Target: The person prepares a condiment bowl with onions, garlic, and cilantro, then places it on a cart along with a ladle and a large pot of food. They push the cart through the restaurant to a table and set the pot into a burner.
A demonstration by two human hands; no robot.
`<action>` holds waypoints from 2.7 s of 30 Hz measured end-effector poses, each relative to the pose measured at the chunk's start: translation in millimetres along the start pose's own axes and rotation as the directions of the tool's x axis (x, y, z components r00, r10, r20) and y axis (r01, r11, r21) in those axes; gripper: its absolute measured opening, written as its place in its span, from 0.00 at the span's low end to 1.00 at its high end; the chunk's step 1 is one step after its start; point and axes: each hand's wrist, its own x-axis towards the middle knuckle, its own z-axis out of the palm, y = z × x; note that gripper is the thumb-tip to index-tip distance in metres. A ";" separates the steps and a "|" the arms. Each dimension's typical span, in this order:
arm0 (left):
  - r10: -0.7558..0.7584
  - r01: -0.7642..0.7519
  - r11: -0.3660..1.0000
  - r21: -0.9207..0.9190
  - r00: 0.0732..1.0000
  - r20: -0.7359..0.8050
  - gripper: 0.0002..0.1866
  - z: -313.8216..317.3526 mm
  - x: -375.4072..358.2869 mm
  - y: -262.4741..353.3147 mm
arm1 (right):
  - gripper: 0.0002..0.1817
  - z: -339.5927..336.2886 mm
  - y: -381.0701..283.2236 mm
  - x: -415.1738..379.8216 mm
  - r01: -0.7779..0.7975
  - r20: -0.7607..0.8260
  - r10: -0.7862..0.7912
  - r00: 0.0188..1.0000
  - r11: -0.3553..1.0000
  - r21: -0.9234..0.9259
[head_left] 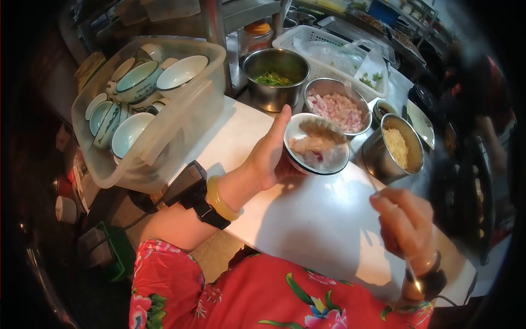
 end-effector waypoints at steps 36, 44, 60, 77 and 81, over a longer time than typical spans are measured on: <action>0.054 -0.052 0.998 -0.029 0.997 0.063 0.33 1.9 0.1 1.5 | 0.17 17.3 98.4 15.4 -0.386 -0.003 0.814 0.581 0.279 0.879; 0.079 -0.089 0.993 0.077 0.989 0.124 0.36 0.7 1.5 -1.2 | 0.16 2.6 3.3 3.7 0.008 -0.038 -0.008 0.999 1.000 0.014; 0.049 -0.049 0.997 -0.065 0.999 -0.013 0.28 3.4 0.3 -5.5 | 0.06 -17.7 84.1 -63.5 -0.555 -0.286 0.534 0.795 0.832 0.010; 0.068 -0.068 0.998 0.010 0.997 0.021 0.30 26.3 -10.8 -1.3 | 0.07 -18.7 93.4 -93.3 -0.562 -0.388 0.607 0.693 0.793 0.237; 0.054 -0.054 0.998 -0.008 0.998 -0.010 0.32 47.9 -7.4 -2.8 | 0.11 -19.8 98.6 -100.5 -0.578 -0.373 0.762 0.530 0.646 0.498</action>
